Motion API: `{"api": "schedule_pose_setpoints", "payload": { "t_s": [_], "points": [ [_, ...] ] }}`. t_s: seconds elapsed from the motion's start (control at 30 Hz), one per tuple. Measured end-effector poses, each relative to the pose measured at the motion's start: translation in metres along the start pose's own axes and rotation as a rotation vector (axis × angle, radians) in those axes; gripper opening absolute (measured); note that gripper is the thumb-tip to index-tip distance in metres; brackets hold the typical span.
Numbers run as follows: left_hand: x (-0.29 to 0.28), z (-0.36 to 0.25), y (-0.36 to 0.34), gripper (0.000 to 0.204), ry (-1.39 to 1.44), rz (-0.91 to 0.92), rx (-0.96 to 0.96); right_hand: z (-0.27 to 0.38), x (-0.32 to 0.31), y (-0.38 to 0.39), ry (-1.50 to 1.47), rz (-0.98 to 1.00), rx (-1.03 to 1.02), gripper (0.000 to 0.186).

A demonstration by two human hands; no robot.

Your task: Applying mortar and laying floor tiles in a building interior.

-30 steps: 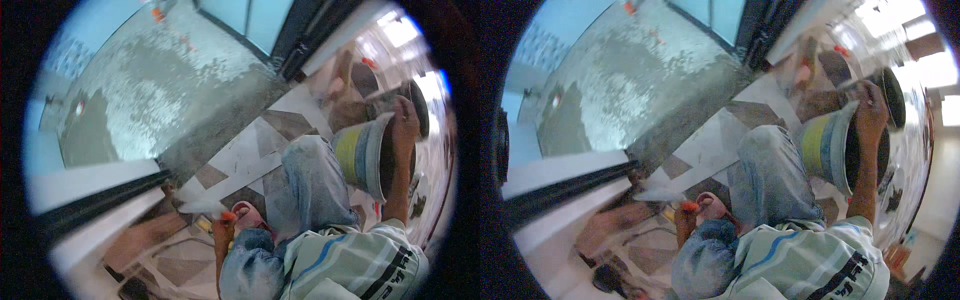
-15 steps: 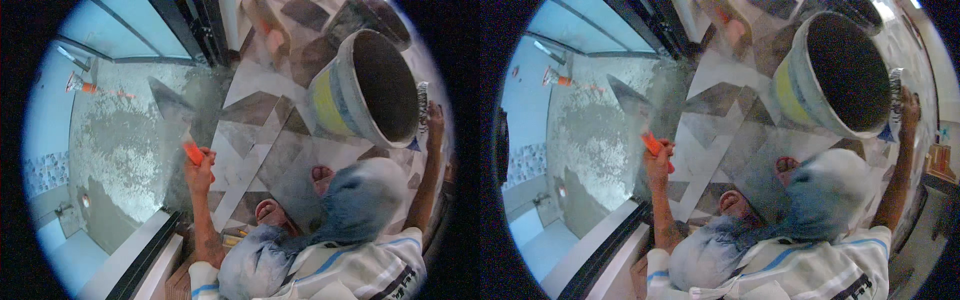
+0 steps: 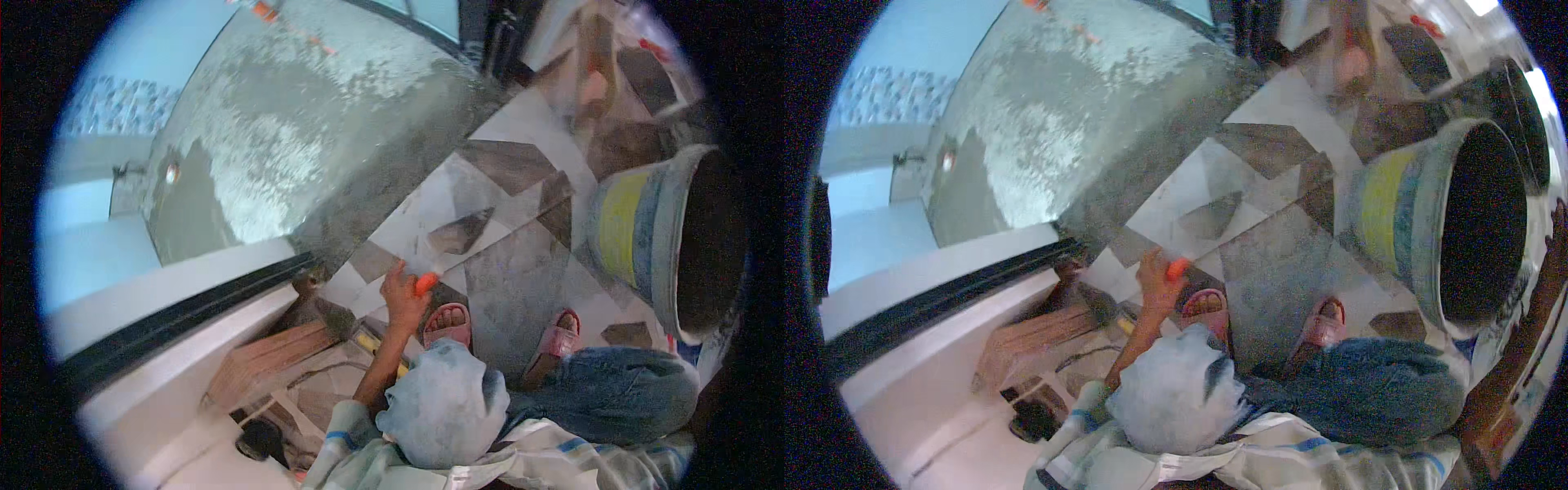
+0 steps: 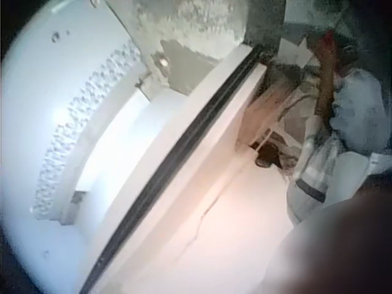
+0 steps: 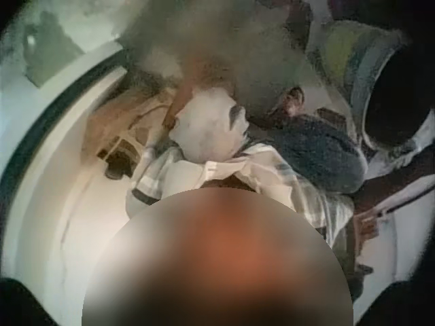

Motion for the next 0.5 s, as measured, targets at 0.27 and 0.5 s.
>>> {"api": "schedule_pose_setpoints", "payload": {
  "t_s": [0.27,0.5],
  "points": [
    [0.005,0.000,-0.016,0.035,0.028,0.032,0.024,-0.040,0.032,0.005,-0.209,0.096,-0.278,0.036],
    [0.021,-0.003,-0.005,0.033,-0.096,0.059,0.101,-0.169,0.068,-0.050,-0.244,0.137,-0.531,0.036]
  ]
}}
Point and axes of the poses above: each hand's wrist, its own y-axis away from the middle knuckle, its own x-axis out of the palm, z = x × y, the point moved 7 cm from there along -y, towards the middle knuckle, and after that the axes turned 1 degree about -y, right-handed, at the moved point
